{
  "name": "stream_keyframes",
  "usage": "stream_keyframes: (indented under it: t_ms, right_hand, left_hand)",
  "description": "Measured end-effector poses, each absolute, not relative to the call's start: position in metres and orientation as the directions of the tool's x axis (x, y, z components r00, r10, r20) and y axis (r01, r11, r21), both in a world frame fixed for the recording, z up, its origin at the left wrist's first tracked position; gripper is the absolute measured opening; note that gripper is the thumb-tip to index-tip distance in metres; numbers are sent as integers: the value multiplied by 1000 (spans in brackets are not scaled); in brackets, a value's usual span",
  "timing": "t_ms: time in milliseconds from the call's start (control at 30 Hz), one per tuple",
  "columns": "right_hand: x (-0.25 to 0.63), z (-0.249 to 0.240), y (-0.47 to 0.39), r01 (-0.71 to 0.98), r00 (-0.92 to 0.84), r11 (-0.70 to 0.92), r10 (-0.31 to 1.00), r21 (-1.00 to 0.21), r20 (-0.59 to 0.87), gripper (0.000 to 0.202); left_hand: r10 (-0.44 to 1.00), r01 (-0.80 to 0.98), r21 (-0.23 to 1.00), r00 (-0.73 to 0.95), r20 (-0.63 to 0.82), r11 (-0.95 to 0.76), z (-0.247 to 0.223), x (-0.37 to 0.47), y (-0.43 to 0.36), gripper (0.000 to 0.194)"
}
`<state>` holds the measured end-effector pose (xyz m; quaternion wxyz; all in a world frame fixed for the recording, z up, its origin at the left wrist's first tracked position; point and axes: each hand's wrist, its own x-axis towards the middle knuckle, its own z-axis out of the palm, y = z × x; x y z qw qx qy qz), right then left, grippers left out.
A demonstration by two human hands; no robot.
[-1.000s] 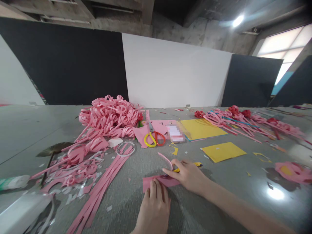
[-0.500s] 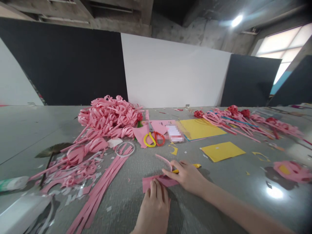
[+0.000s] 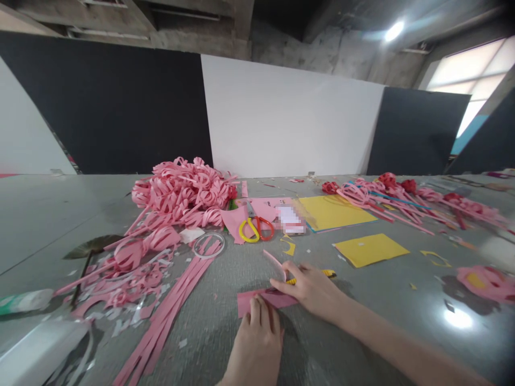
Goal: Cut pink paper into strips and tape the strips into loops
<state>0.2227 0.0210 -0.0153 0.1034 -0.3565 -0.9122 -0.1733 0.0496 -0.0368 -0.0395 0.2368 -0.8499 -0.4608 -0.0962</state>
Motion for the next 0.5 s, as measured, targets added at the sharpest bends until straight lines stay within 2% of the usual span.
stream_keyframes:
  t_ms: [267,500]
  right_hand:
    - [224,-16,25,685,-725,698,623,211,294,32]
    - [227,-17,25,677,-733,696,610,239,301,31]
  left_hand:
    - [749,827,-306,559,355,-472,-34,50,-37,28]
    - [741,824,-310,563,365,-473,-33,50,-36,28]
